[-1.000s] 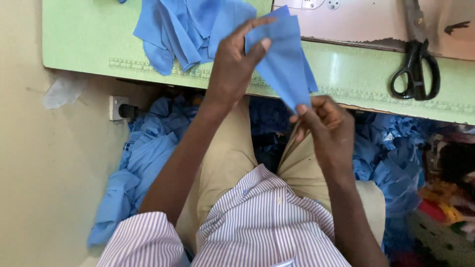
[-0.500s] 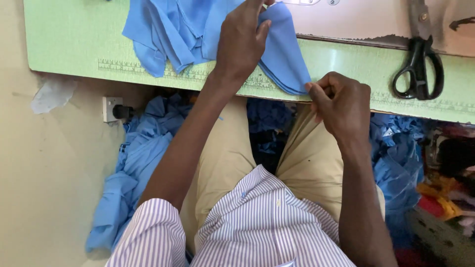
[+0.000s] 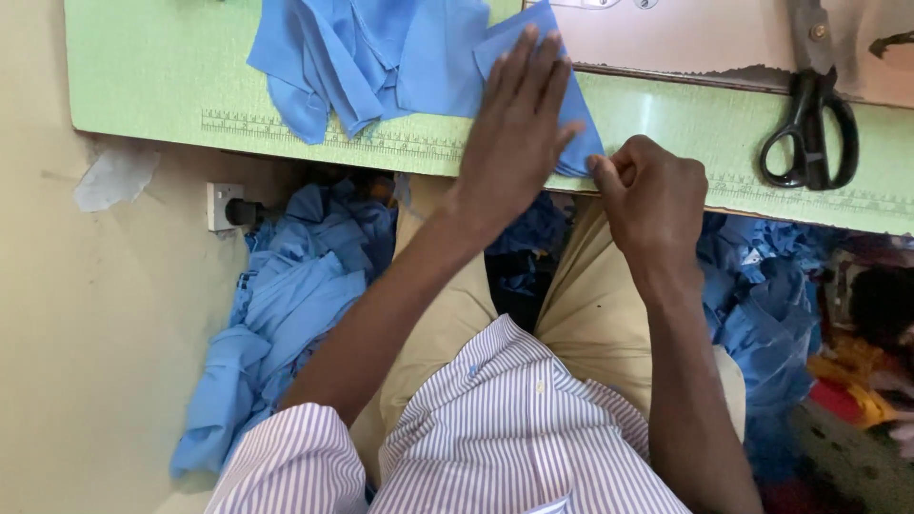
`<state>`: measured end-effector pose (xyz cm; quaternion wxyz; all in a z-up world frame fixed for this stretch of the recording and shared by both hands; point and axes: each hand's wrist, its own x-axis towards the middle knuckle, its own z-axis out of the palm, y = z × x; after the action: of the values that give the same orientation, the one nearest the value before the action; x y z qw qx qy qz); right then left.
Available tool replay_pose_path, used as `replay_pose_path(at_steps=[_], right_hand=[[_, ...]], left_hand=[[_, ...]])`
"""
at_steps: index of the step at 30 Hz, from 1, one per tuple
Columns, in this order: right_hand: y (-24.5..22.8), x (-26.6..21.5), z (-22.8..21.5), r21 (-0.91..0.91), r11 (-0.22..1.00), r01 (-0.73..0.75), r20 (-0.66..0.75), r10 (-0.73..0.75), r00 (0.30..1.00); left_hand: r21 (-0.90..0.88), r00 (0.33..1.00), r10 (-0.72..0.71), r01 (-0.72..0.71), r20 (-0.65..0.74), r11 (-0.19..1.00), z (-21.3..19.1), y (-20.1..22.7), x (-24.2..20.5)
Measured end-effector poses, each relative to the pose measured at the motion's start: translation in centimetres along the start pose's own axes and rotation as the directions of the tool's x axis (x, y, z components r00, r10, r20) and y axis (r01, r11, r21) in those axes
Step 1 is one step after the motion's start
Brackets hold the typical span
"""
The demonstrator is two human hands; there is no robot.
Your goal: The person is sorting through and trimming small blue fabric scraps using scissors on a sewing machine table.
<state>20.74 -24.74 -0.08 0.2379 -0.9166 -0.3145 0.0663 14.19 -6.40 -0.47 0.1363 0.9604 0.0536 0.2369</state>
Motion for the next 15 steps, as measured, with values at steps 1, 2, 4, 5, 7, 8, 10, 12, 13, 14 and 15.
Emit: replay_pose_path(at_steps=[1,2,4,5,7,8,10,12,13,14,15], right_hand=[[-0.2,-0.1,-0.1,-0.017,1.000,0.012,-0.014,-0.012,1.000],[-0.4,-0.4,-0.1,-0.034,0.999,0.025,-0.021,-0.025,0.999],[-0.5,-0.6,-0.3,-0.003,0.999,0.033,-0.033,-0.033,0.999],[-0.6,-0.6,-0.3,0.024,0.999,0.033,-0.051,-0.032,0.998],[-0.2,-0.6,-0.3,0.042,0.998,0.056,-0.051,-0.054,0.997],[0.1,-0.4,-0.3,0.053,0.996,0.066,-0.061,-0.063,0.996],[-1.5,-0.7,-1.9,0.200,0.980,0.022,-0.039,-0.015,0.999],[-2.4,-1.2,-3.1,0.336,0.941,-0.035,-0.004,0.039,0.999],[-2.6,-1.4,-3.3,0.439,0.893,-0.100,-0.008,0.115,0.993],[-2.9,-1.8,-3.7,0.533,0.831,-0.160,-0.003,0.191,0.982],[-3.2,-1.7,-3.7,0.531,0.832,-0.160,-0.004,0.191,0.982]], left_hand=[[0.194,0.966,-0.055,0.005,0.252,0.981,-0.5,0.7,-0.3],[0.374,0.865,-0.158,-0.037,0.476,0.927,-1.0,1.5,-0.8],[0.373,0.850,-0.181,-0.020,0.495,0.928,-1.7,0.8,0.0],[0.365,0.835,-0.194,-0.009,0.515,0.931,-2.1,0.3,0.5],[0.370,0.906,-0.152,-0.006,0.396,0.929,0.6,-1.7,-0.5],[0.367,0.959,-0.089,-0.017,0.270,0.930,2.1,-2.9,-0.7],[0.146,0.996,-0.040,0.028,0.081,0.989,0.0,-3.3,-2.0],[-0.097,0.993,-0.022,0.011,-0.112,0.995,-1.0,-4.0,-3.3],[-0.022,0.990,-0.086,0.084,-0.112,0.996,-1.1,-4.7,-4.1],[0.050,0.982,-0.150,0.157,-0.118,0.986,-1.2,-5.2,-4.8],[0.047,0.982,-0.150,0.157,-0.119,0.987,-1.6,-5.7,-4.1]])
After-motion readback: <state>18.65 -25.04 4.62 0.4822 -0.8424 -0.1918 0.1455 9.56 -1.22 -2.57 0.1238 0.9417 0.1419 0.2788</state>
